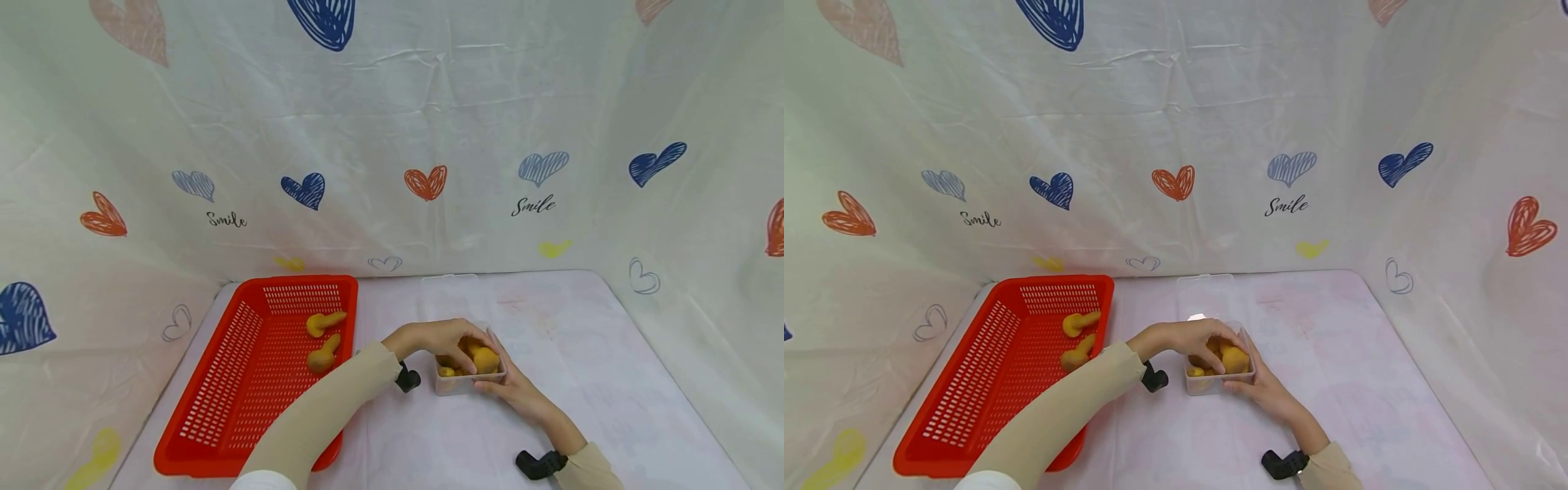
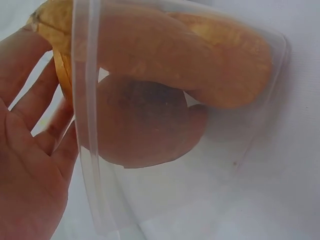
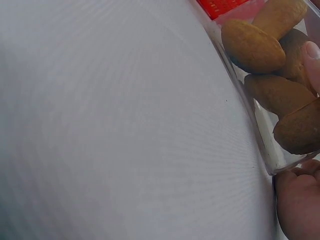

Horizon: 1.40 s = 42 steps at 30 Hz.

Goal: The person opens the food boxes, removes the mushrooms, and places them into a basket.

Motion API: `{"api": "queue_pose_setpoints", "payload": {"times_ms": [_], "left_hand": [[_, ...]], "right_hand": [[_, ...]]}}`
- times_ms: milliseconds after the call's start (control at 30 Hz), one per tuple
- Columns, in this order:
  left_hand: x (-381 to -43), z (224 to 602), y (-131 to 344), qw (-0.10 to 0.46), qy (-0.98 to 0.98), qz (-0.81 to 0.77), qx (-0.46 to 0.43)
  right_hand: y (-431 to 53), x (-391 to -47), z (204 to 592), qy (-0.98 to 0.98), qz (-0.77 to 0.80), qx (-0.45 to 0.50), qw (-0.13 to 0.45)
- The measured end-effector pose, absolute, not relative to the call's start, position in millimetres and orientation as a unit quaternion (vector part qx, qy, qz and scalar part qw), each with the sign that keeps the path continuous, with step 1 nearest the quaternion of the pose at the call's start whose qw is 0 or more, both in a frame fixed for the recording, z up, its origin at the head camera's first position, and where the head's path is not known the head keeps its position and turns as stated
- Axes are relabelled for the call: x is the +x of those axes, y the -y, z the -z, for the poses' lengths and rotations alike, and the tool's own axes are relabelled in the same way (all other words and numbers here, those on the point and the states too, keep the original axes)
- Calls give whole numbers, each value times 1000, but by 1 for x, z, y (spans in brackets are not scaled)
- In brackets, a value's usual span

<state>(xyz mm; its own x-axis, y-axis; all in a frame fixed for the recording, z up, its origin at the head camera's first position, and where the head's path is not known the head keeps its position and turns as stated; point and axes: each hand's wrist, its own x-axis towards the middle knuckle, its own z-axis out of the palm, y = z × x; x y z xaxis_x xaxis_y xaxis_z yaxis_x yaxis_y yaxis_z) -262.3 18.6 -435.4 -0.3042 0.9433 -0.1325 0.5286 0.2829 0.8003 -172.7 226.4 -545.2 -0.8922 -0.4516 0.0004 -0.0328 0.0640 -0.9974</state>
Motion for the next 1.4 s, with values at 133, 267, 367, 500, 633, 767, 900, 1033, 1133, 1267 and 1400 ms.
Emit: {"api": "queue_pose_setpoints", "payload": {"times_ms": [133, 267, 367, 500, 633, 767, 900, 1033, 1133, 1267, 1400], "left_hand": [[-262, 435, -18, 311, -737, -329, 502], [-262, 432, -17, 314, -727, -344, 505], [-261, 431, -16, 313, -718, -352, 512], [-262, 430, -15, 313, -707, -365, 518], [-261, 427, -14, 312, -705, -371, 518], [-260, 420, -11, 312, -705, -375, 515], [-259, 413, -6, 308, -707, -385, 507], [-259, 405, 3, 304, -707, -400, 498], [-259, 399, 11, 301, -704, -409, 496], [-259, 391, 24, 295, -708, -414, 490], [-260, 383, 41, 285, -720, -413, 480]], "right_hand": [[-227, -173, 546, -719, 656, -168, 156], [-227, -173, 545, -724, 651, -159, 163], [-227, -173, 545, -731, 645, -140, 173], [-228, -174, 546, -731, 645, -126, 182], [-227, -175, 547, -728, 649, -134, 177], [-227, -175, 548, -727, 649, -142, 173], [-227, -176, 547, -725, 652, -145, 169], [-226, -175, 547, -722, 656, -149, 161], [-226, -175, 548, -722, 657, -150, 157], [-225, -175, 548, -731, 648, -150, 150], [-224, -176, 548, -743, 634, -164, 138]]}}
